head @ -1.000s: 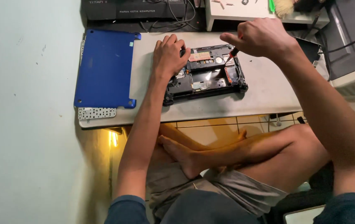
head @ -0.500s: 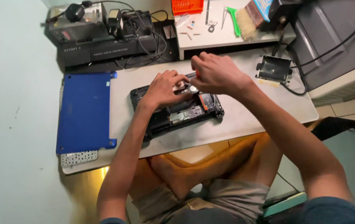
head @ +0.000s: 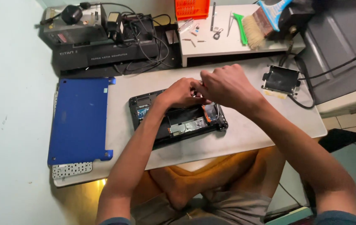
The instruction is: The person removes screws from the back of a blue laptop, detaches the battery connector, and removes the old battery. They then install a new battery, reconnect the connector, and reattach the back cover with screws.
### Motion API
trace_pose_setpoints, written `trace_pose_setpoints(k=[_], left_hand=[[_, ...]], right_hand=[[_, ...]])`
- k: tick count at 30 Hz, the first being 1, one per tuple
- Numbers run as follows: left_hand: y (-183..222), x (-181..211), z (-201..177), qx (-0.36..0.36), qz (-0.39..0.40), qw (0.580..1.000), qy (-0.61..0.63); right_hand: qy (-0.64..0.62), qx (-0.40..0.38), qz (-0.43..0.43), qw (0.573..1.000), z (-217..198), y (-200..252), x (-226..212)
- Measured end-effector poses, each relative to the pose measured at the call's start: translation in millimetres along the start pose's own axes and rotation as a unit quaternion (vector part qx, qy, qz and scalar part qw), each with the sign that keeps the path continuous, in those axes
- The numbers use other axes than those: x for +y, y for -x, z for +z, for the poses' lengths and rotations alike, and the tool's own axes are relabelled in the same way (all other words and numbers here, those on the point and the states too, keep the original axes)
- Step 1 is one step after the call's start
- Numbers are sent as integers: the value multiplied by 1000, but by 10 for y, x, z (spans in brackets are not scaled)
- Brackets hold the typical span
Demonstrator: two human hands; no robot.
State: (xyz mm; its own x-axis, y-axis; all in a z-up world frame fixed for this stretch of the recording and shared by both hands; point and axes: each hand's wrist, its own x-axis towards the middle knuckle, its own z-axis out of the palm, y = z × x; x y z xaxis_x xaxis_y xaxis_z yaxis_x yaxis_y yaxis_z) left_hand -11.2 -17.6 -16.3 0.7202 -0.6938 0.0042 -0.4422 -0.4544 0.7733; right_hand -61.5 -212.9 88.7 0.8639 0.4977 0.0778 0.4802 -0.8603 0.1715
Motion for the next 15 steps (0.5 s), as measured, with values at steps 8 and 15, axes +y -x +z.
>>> trace_pose_setpoints(k=[8,15], left_hand=[[-49,-125,85,29,48,998,-10],[116,169,-100,4,12,999,44]], right_hand=[[-3,-82,11,997,-263,-8,-47],[-76,-143,24,986,-671,-42,-130]])
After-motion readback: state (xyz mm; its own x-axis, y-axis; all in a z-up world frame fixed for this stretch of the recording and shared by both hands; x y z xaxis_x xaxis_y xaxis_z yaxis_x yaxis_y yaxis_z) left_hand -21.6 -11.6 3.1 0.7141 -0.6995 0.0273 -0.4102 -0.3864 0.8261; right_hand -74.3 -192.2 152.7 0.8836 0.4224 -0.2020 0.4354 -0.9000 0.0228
